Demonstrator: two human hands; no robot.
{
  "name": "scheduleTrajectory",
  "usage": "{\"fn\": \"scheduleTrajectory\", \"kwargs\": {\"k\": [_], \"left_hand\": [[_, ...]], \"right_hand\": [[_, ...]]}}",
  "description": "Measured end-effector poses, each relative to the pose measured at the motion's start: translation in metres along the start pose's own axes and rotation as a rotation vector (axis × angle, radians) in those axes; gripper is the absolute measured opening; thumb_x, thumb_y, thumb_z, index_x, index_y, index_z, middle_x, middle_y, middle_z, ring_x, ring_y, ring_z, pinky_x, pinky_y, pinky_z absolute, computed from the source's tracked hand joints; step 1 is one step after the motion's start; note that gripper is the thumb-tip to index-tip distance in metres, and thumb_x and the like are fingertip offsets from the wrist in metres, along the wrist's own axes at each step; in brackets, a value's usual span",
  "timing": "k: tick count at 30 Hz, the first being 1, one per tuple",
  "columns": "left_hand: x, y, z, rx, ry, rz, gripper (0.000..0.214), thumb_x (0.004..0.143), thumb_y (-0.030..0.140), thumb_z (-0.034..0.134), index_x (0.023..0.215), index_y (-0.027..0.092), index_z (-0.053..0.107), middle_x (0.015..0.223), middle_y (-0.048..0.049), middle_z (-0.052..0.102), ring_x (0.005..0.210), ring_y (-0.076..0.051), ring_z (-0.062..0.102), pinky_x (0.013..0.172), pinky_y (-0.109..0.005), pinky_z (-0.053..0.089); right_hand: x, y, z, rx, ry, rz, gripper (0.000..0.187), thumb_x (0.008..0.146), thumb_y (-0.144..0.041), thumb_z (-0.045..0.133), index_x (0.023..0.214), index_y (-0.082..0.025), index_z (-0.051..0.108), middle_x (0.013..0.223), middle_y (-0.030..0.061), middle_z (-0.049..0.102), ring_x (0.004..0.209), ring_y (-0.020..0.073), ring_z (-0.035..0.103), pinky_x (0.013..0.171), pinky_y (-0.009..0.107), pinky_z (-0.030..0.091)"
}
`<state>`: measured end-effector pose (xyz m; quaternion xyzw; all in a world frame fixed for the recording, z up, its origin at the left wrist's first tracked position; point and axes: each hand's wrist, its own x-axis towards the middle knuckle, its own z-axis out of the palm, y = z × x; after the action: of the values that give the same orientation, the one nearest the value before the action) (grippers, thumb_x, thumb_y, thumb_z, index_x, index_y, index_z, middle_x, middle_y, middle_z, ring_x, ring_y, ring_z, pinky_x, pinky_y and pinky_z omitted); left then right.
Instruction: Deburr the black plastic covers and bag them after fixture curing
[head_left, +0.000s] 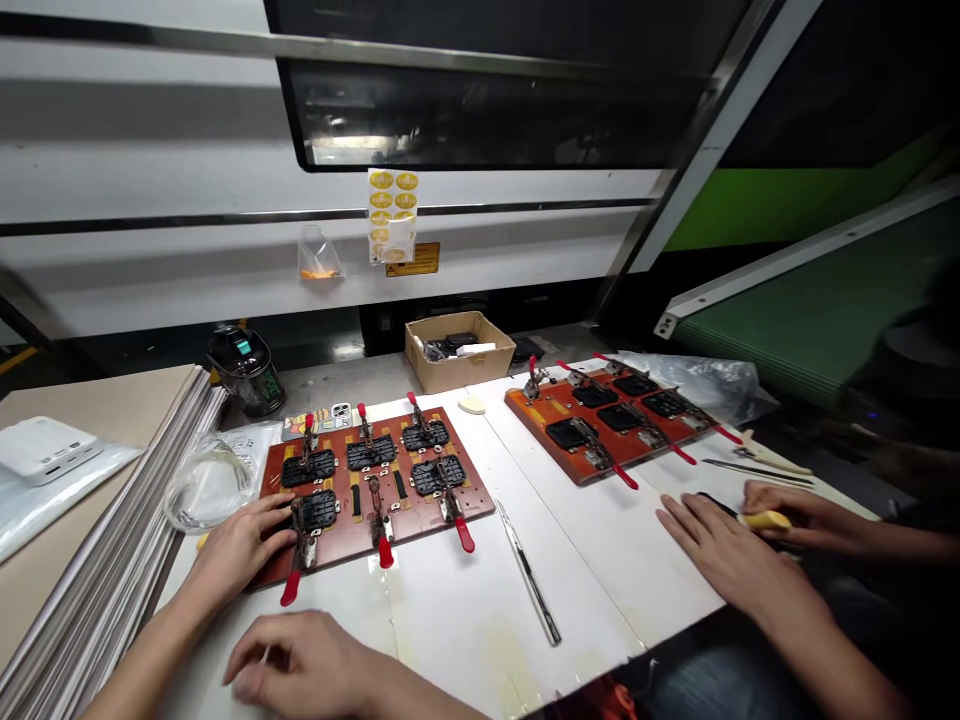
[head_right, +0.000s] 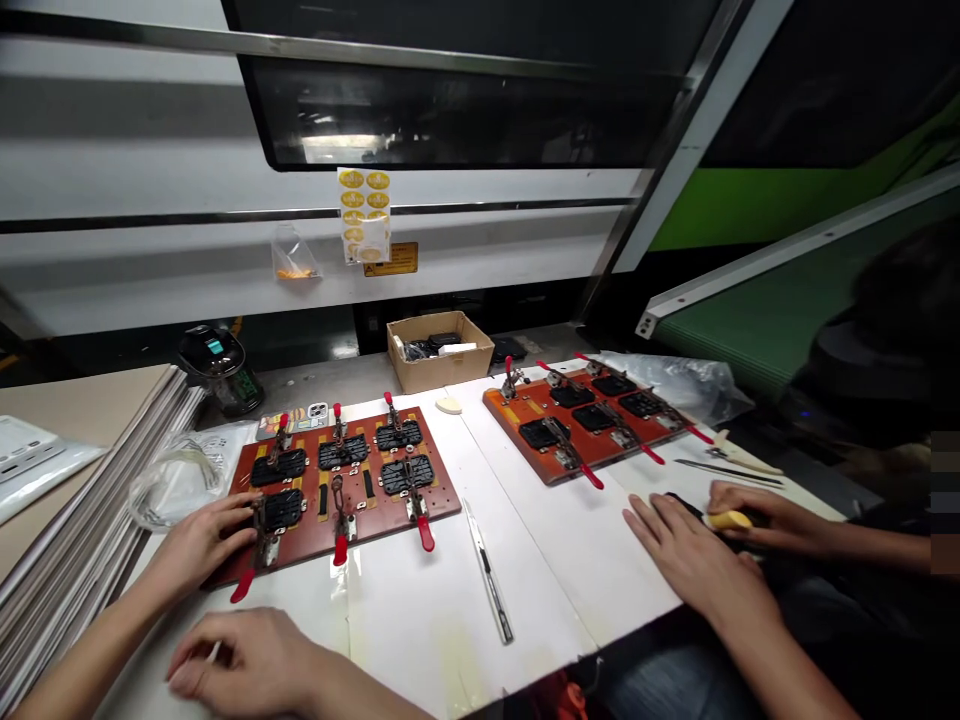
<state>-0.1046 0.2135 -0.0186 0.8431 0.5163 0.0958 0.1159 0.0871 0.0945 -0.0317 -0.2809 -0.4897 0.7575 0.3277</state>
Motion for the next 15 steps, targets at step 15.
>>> {"fn": "scheduleTrajectory", "kwargs": {"k": [15], "left_hand": [[0.001, -0.007, 0.017, -0.147, 0.268, -0.016, 0.058, 0.083, 0.053, 0.065, 0.136, 0.030, 0.056, 0.129, -0.0077, 0.067, 0.122, -0.035, 0.061, 0.105, -0.052, 0.051]], "right_hand": [[-0.296, -0.171, -0.202, -1.070, 1.058, -0.298, 0.037, 0.095, -0.054, 0.049, 0.091, -0.026, 0.073, 0.104, 0.0052, 0.073, 0.116, 0.0219, 0.065, 0.087, 0.035, 0.054]]}}
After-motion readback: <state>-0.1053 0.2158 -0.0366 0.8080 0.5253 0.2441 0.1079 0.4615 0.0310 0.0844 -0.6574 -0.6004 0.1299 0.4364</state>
